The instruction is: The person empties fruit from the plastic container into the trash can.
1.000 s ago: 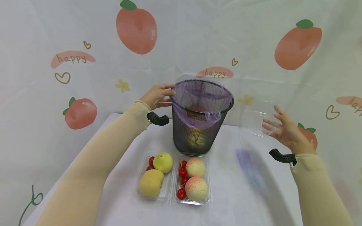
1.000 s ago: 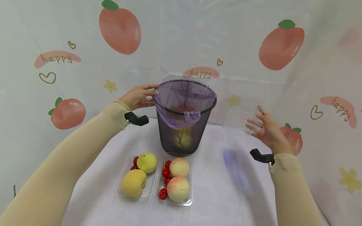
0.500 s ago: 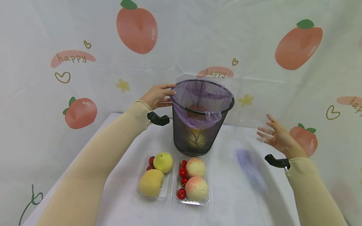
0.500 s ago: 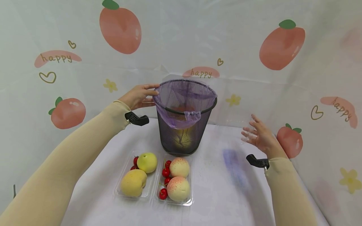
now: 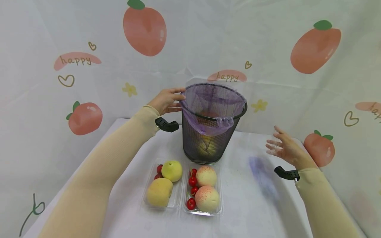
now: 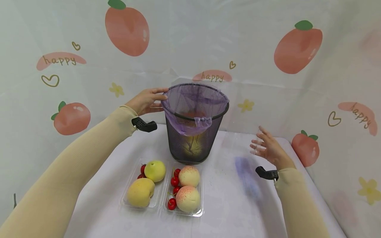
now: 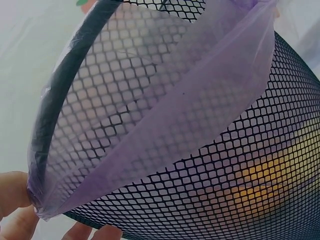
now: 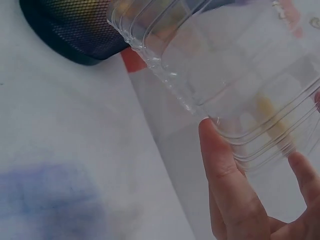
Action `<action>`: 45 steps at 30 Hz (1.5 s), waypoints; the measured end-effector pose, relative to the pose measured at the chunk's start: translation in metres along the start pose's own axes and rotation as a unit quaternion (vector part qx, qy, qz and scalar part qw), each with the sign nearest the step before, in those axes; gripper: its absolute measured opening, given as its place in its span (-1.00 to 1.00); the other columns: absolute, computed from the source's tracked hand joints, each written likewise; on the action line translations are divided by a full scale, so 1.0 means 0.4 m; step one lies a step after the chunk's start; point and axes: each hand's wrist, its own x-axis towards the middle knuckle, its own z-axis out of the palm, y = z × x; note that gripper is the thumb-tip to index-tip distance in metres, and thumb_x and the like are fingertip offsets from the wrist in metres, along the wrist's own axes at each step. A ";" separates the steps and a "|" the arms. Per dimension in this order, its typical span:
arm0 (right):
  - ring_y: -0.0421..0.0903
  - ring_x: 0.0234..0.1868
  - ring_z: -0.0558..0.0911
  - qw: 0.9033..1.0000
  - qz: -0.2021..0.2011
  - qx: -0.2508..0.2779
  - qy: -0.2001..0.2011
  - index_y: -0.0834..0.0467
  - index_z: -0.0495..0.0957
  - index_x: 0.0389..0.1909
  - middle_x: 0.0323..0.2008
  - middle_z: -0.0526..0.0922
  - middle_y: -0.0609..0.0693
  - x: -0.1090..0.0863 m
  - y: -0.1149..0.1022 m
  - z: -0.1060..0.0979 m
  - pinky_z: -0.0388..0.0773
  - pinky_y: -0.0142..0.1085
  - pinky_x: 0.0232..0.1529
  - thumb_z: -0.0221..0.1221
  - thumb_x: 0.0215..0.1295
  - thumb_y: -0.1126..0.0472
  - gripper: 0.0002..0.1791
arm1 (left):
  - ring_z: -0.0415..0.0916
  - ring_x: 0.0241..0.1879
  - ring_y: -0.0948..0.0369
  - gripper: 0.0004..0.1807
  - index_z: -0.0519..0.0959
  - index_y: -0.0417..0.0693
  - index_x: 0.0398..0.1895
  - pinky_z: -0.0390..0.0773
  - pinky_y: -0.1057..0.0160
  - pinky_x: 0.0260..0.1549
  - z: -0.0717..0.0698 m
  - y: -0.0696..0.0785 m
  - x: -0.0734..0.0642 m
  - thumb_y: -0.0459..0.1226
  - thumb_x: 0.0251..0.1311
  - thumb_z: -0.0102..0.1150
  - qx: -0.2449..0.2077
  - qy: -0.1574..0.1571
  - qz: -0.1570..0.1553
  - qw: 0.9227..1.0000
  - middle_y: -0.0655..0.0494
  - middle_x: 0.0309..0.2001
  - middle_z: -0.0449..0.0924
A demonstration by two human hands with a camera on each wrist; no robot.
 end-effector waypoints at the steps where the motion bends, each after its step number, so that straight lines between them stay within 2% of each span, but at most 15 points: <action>1: -0.21 -0.14 0.63 1.000 0.003 -0.005 0.000 -0.32 -0.46 0.50 0.44 -0.54 0.30 0.003 0.005 0.001 0.68 -0.27 -0.12 -0.16 0.54 -0.02 -0.24 | 0.50 -0.03 0.12 -0.45 0.38 0.19 0.37 0.55 0.14 0.13 0.000 0.000 0.001 -0.30 0.33 0.15 0.000 -0.001 -0.001 1.000 0.11 0.09 0.40; 9: -0.22 -0.17 0.62 0.999 0.025 -0.038 0.013 -0.25 -0.45 0.52 0.48 -0.56 0.24 0.024 0.045 0.005 0.67 -0.22 -0.11 -0.10 0.53 -0.02 -0.19 | 0.49 0.03 0.08 -0.45 0.36 0.19 0.38 0.54 0.13 0.14 0.001 0.001 -0.003 -0.30 0.33 0.15 -0.001 -0.003 -0.002 1.000 0.08 0.15 0.38; 13: -0.25 -0.15 0.63 0.996 0.028 -0.085 0.013 -0.16 -0.45 0.53 0.49 -0.46 0.28 0.031 0.062 0.005 0.64 -0.20 -0.03 -0.10 0.52 -0.06 -0.18 | 0.50 0.01 0.09 -0.45 0.37 0.18 0.37 0.54 0.12 0.14 0.000 0.000 0.000 -0.30 0.33 0.15 -0.002 -0.002 -0.001 1.000 0.09 0.13 0.39; 19: -0.21 -0.05 0.61 0.990 0.033 -0.134 0.006 -0.08 -0.44 0.54 0.45 -0.26 0.37 0.042 0.078 0.007 0.60 -0.22 -0.02 -0.13 0.53 -0.08 -0.18 | 0.50 0.01 0.09 -0.44 0.35 0.16 0.39 0.53 0.12 0.15 0.000 0.001 -0.001 -0.30 0.34 0.14 0.000 -0.007 0.003 1.000 0.10 0.09 0.41; 22: -0.16 0.06 0.57 0.987 0.037 -0.156 0.001 -0.10 -0.42 0.54 0.47 -0.24 0.38 0.046 0.082 0.008 0.53 -0.07 0.14 -0.15 0.53 -0.10 -0.20 | 0.50 0.02 0.09 -0.44 0.34 0.17 0.40 0.54 0.13 0.15 0.000 0.002 -0.002 -0.30 0.34 0.13 0.005 -0.010 0.003 1.000 0.10 0.13 0.39; 24: -0.11 0.12 0.54 0.985 0.037 -0.169 -0.003 -0.11 -0.42 0.54 0.47 -0.24 0.38 0.048 0.085 0.008 0.40 0.09 0.26 -0.17 0.53 -0.11 -0.21 | 0.50 0.02 0.10 -0.44 0.34 0.17 0.40 0.54 0.13 0.15 0.000 0.002 -0.003 -0.30 0.34 0.13 0.005 -0.009 0.002 1.000 0.09 0.17 0.38; 26: -0.06 0.17 0.51 0.983 0.039 -0.178 -0.006 -0.12 -0.41 0.54 0.47 -0.23 0.38 0.049 0.087 0.010 0.28 0.16 0.32 -0.17 0.53 -0.13 -0.21 | 0.49 0.02 0.10 -0.44 0.34 0.17 0.40 0.54 0.14 0.15 0.000 0.002 -0.004 -0.30 0.34 0.13 0.007 -0.009 0.001 1.000 0.08 0.19 0.37; 29: -0.04 0.19 0.51 0.981 0.040 -0.189 -0.009 -0.11 -0.39 0.54 0.47 -0.22 0.38 0.051 0.091 0.012 0.38 0.07 0.28 -0.15 0.52 -0.13 -0.21 | 0.49 0.01 0.10 -0.44 0.34 0.16 0.40 0.54 0.14 0.15 0.000 0.002 -0.006 -0.30 0.34 0.13 0.006 -0.008 0.002 1.000 0.08 0.17 0.37; 32: -0.06 0.16 0.53 0.980 0.044 -0.193 -0.009 -0.08 -0.38 0.55 0.48 -0.22 0.37 0.054 0.095 0.013 0.55 -0.14 0.13 -0.15 0.53 -0.12 -0.21 | 0.50 -0.01 0.11 -0.44 0.35 0.17 0.39 0.54 0.14 0.15 0.001 0.002 -0.006 -0.30 0.34 0.13 0.006 -0.007 0.000 1.000 0.11 0.10 0.40; 34: -0.06 0.14 0.53 0.981 0.046 -0.188 -0.009 -0.08 -0.37 0.55 0.48 -0.24 0.36 0.056 0.097 0.014 0.59 -0.21 0.06 -0.14 0.53 -0.10 -0.22 | 0.51 -0.04 0.12 -0.44 0.35 0.17 0.39 0.54 0.14 0.15 0.001 0.003 -0.006 -0.30 0.34 0.13 0.006 -0.006 0.000 1.000 0.12 0.06 0.41; 39: -0.02 0.15 0.53 0.982 0.047 -0.180 -0.009 -0.06 -0.35 0.55 0.48 -0.24 0.35 0.060 0.097 0.016 0.60 -0.17 0.07 -0.14 0.54 -0.08 -0.23 | 0.52 -0.06 0.13 -0.44 0.36 0.16 0.39 0.54 0.14 0.14 0.001 0.002 -0.006 -0.30 0.33 0.14 0.005 -0.003 0.000 1.000 0.12 0.03 0.42; 45: -0.06 0.13 0.56 0.979 0.051 -0.198 -0.009 -0.04 -0.34 0.55 0.48 -0.19 0.37 0.061 0.092 0.019 0.60 -0.18 0.08 -0.14 0.53 -0.09 -0.22 | 0.51 -0.04 0.12 -0.45 0.37 0.18 0.38 0.54 0.13 0.15 0.001 0.002 -0.006 -0.30 0.33 0.14 0.001 0.000 -0.002 1.000 0.12 0.05 0.41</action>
